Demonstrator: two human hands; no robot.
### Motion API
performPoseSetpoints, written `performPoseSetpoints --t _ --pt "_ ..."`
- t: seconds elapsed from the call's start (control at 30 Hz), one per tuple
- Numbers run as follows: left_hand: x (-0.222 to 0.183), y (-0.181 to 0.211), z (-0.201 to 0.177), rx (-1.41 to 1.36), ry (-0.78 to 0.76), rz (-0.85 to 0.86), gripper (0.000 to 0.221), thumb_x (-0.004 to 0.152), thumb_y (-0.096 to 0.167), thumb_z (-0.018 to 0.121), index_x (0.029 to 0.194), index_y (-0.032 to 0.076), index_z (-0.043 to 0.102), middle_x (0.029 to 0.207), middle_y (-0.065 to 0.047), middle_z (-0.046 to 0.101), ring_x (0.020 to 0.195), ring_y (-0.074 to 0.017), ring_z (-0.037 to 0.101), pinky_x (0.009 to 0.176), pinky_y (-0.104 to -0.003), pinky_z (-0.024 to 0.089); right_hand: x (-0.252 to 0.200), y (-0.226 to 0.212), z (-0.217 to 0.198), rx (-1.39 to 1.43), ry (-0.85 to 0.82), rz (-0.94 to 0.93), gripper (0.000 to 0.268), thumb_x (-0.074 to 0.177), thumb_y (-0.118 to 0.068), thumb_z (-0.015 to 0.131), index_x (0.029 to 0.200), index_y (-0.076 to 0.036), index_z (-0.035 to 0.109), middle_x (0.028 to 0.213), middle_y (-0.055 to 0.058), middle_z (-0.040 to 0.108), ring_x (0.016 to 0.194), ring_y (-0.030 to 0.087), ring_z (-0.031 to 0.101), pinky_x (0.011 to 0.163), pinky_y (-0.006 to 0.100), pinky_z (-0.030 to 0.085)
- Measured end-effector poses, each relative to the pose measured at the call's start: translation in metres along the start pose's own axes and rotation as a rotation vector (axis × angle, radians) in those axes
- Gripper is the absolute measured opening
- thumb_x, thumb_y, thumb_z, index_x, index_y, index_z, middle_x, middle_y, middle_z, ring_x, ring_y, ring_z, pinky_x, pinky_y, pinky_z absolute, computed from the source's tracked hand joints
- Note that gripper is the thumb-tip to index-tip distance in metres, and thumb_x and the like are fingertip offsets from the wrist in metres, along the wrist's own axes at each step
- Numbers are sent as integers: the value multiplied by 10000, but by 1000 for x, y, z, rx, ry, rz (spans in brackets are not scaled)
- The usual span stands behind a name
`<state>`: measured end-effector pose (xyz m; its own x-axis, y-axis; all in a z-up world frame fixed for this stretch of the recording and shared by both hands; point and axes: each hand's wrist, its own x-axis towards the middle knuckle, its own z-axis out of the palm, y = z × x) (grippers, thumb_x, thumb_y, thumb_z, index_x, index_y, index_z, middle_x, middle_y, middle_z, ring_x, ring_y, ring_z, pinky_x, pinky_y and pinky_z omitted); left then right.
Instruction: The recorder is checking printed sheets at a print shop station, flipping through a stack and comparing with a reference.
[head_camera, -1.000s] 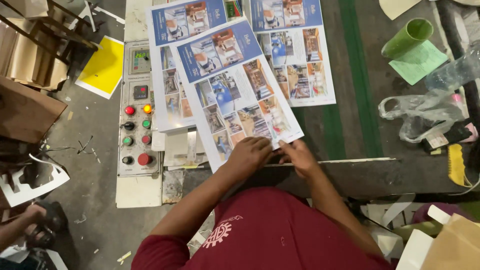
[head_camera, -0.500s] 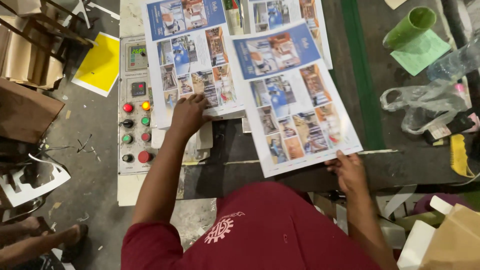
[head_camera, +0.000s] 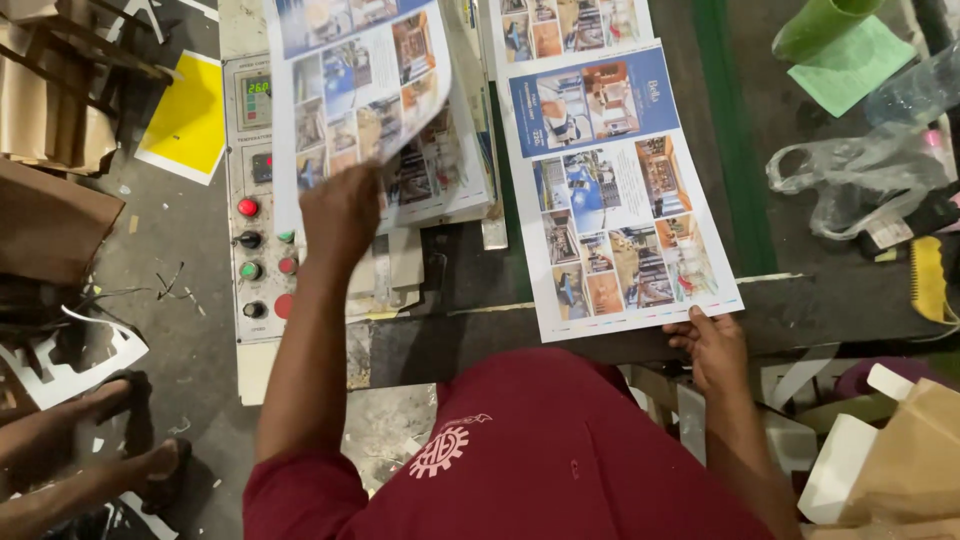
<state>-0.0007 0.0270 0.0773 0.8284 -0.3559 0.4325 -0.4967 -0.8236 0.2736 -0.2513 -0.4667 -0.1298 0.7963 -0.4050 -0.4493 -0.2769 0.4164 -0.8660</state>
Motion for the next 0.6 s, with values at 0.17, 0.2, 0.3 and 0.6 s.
performPoseSetpoints --t 0.17,0.2,0.3,0.6 --pt "-30 39 14 109 38 73 111 950 80 642 1039 91 707 831 -125 725 686 -331 693 593 -453 525 4 5 10 -21 -18 -10 236 1058 -143 587 1263 -26 590 1021 112 721 774 206 723 591 302 563" --pt "-35 43 18 112 38 72 111 950 80 642 1039 91 707 831 -125 725 686 -331 693 593 -453 525 4 5 15 -21 -21 -9 236 1058 -143 587 1263 -26 590 1021 112 721 774 206 723 591 302 563" --pt "-43 54 29 25 -69 36 90 964 134 671 1041 90 682 823 -132 719 711 -336 709 580 -463 527 10 1 29 -30 -53 -20 245 1053 -143 590 1265 -19 591 1027 112 725 770 204 723 587 296 560" --pt "-39 56 29 -17 -66 21 99 927 103 640 1020 103 672 895 -113 728 809 -341 721 645 -470 544 66 -24 76 -128 -91 -24 291 1050 -167 591 1299 -19 574 1033 96 720 780 195 716 565 296 537"
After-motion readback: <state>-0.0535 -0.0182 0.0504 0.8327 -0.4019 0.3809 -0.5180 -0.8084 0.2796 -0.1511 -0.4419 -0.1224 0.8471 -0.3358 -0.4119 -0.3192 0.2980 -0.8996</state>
